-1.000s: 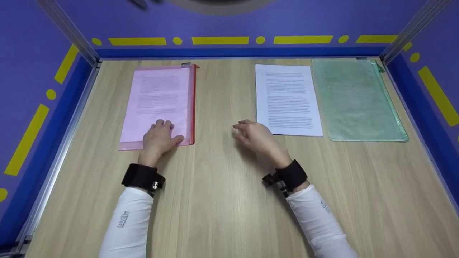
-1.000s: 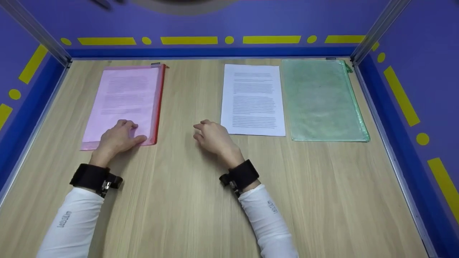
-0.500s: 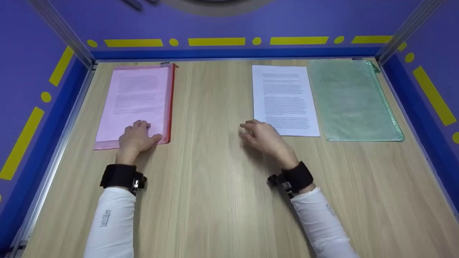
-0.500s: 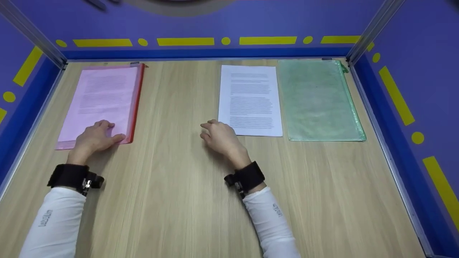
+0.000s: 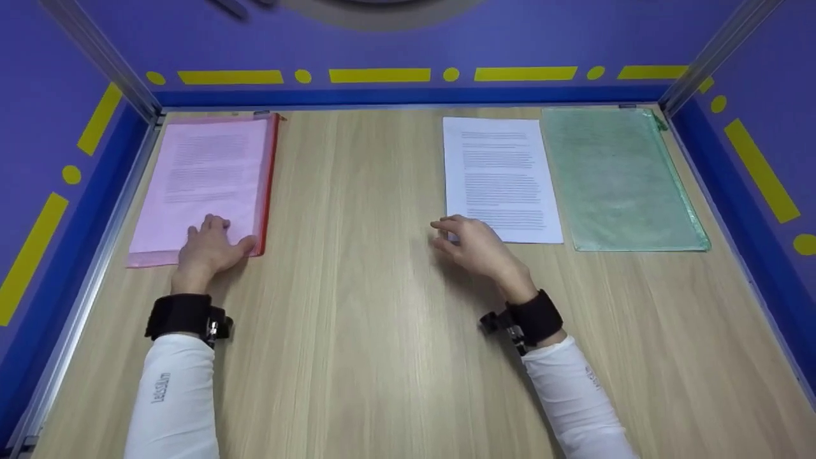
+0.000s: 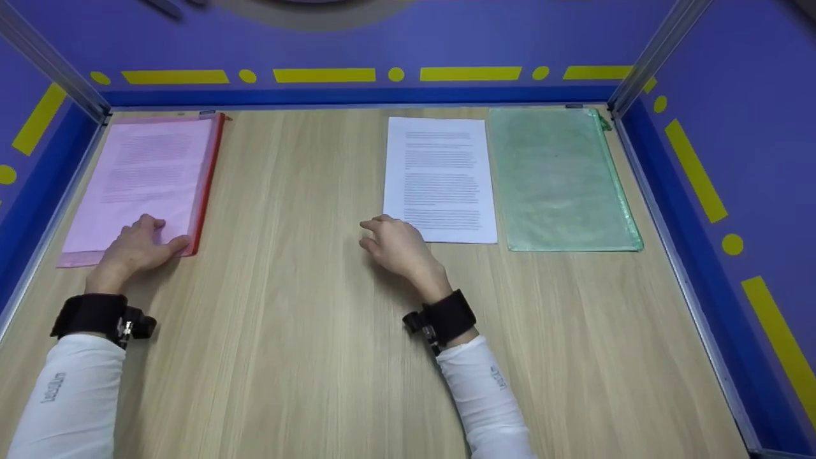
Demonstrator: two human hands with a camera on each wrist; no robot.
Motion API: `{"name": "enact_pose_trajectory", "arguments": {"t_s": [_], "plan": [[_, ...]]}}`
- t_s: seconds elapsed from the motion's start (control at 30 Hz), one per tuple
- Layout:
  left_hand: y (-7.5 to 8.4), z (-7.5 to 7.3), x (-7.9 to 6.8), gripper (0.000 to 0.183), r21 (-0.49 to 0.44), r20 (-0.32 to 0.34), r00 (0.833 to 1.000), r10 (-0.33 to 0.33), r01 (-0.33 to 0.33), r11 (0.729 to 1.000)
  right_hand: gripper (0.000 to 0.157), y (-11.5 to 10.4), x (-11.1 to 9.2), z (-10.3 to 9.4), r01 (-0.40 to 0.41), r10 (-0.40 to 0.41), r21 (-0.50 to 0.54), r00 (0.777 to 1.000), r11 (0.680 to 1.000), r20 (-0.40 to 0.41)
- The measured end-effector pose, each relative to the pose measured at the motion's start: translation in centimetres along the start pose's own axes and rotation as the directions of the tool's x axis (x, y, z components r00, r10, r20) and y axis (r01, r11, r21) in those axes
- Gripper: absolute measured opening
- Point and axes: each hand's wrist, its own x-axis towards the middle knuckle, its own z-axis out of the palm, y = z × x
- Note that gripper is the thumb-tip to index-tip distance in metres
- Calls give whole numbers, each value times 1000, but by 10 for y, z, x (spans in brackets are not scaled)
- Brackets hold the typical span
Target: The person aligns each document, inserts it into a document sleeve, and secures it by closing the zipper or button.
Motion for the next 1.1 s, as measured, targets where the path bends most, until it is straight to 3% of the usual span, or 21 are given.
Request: {"name": "enact_pose_trajectory", "arguments": {"t_s": [0.17,0.4,0.53,0.73,0.83,1.0,1.1], "plan": [[-12,1,3,88,-35,-28,999,-38,37,999,37,4,0,0,-6,6,3,1000,1000,-5],[-17,0,10,89,-70,-15,997,-76,75,995,38,16,-3,-5,-30,30,-31,1000,999,2],[-11,3,8,80,-91,-79,993,-93,85,992,39,35,-10,-20,-65,64,-57,998,996,-16],[19,10,1,68,-126,-213,977,-32,5,992,45,73,-21,-49,-160,154,-95,986,983,-65],[40,12,-3,63,-68,-254,966,41,-60,996,50,92,-26,-60,-230,222,-121,972,966,-78],[76,16,-10,59,11,-273,951,146,-148,989,63,117,-34,-75,-352,343,-145,935,925,-84],[98,20,-13,58,-15,-263,947,182,-192,981,70,130,-39,-82,-395,382,-141,918,908,-106]]}}
